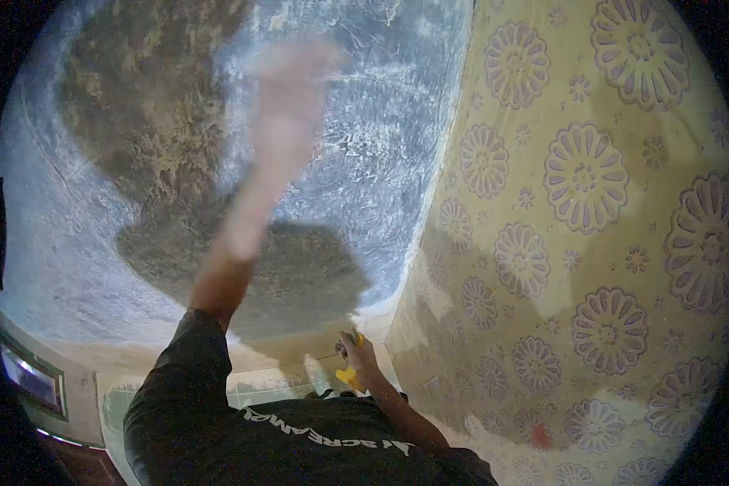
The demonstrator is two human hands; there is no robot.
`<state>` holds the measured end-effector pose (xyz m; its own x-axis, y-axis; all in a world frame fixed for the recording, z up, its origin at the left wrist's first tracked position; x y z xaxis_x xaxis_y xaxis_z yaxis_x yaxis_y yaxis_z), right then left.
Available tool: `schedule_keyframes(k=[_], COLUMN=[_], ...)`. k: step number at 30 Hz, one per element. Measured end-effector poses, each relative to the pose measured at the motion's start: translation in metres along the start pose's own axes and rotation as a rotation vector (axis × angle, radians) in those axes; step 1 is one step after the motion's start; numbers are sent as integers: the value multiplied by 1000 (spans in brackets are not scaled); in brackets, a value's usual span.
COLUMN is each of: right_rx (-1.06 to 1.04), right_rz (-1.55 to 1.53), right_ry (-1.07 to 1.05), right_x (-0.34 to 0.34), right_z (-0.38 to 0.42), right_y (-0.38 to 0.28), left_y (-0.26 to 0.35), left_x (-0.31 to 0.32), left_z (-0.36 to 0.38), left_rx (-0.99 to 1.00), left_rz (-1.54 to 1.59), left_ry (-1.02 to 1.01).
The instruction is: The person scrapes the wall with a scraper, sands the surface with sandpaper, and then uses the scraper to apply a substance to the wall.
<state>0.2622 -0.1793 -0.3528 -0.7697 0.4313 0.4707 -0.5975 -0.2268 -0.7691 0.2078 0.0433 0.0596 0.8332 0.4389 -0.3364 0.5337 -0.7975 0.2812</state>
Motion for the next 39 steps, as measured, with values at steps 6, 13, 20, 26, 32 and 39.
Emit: schedule_keyframes(k=[6, 13, 20, 26, 32, 39], right_rx=[-41, -86, -38, -362, -98, 67], right_rz=[-33, 6, 45, 199, -177, 91], right_ry=[96, 30, 121, -46, -65, 69], right_x=[2, -35, -30, -82, -81, -19], right_z=[-1, -19, -25, -38, -55, -28], right_y=[-24, 12, 5, 33, 68, 40], left_y=[26, -2, 43, -104, -83, -56], left_x=[-41, -94, -18, -303, -238, -202], left_z=[37, -88, 21, -98, -59, -40], left_rx=[538, 235, 795, 254, 362, 664], left_rz=[-59, -492, -177, -875, -760, -731], left_ry=[-15, 305, 15, 747, 571, 50])
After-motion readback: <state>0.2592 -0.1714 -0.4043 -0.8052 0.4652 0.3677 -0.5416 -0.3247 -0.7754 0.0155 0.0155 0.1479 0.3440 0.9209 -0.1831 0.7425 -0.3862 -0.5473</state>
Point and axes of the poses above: each hand's wrist, its own z-axis away from the middle knuckle, its own x-axis out of the palm, y = z × x, the point moved 3 cm from there along -z, towards the middle knuckle, and after that the axes turned 11 degrees about -z, right-handed, at the moved point
